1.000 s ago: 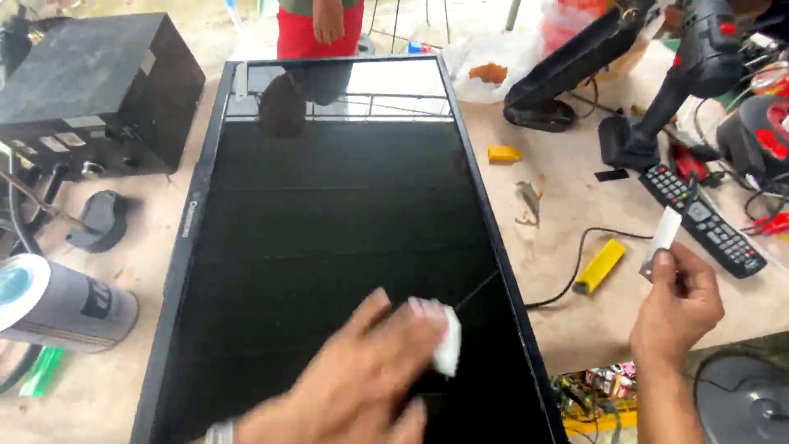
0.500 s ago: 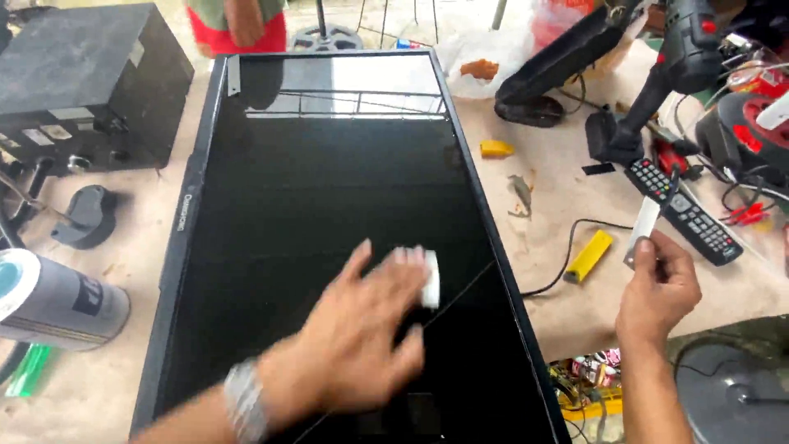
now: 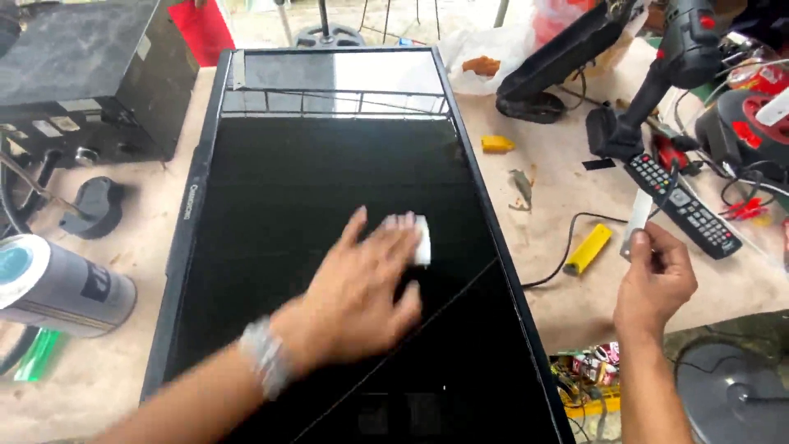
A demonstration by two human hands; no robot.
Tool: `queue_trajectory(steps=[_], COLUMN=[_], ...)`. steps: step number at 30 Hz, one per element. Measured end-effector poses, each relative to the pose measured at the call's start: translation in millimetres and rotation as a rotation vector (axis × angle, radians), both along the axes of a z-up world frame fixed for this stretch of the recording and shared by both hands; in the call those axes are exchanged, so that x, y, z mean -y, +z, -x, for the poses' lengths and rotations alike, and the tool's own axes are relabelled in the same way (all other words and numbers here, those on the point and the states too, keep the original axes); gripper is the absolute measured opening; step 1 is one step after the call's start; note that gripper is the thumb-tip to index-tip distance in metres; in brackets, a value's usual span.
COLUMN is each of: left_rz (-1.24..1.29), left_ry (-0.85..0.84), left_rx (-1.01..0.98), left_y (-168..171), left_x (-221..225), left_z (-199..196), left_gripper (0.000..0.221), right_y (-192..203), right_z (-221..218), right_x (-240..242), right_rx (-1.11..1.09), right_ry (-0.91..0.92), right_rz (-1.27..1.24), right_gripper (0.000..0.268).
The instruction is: A person meticulously removes adhesive residue from the surface of a flat screen using a scraper and a cleaning cloth on a repair workbench.
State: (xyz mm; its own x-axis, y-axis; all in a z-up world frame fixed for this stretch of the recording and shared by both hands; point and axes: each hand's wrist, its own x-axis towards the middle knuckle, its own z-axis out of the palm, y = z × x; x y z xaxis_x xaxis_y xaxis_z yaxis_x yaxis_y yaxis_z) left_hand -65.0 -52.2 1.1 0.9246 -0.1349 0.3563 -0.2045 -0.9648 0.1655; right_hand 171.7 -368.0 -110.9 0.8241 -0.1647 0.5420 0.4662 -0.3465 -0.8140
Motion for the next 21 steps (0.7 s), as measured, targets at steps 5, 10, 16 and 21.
queue_trajectory(steps=[5, 10, 16, 21], left_rz=[0.122, 0.215, -0.098, 0.063], left_ry=[-0.018, -0.335, 0.178, -0.095], left_rx=[-0.2, -0.234, -0.077, -0.037], left_y=[-4, 9, -17, 12], left_x=[-1, 29, -54, 12], left_z=[-22, 66, -31, 47], left_gripper=[0.079, 0.081, 0.078, 0.076], right_y=[-8, 5, 6, 18], right_z=[-2, 5, 10, 10], right_x=[10, -4, 1, 2], right_rx=[-0.03, -0.084, -0.095, -0.33], right_ry=[0.026, 0.073, 0.13, 0.175], right_rz=[-0.016, -0.026, 0.075, -0.119], right_gripper=[0.017, 0.019, 0.018, 0.02])
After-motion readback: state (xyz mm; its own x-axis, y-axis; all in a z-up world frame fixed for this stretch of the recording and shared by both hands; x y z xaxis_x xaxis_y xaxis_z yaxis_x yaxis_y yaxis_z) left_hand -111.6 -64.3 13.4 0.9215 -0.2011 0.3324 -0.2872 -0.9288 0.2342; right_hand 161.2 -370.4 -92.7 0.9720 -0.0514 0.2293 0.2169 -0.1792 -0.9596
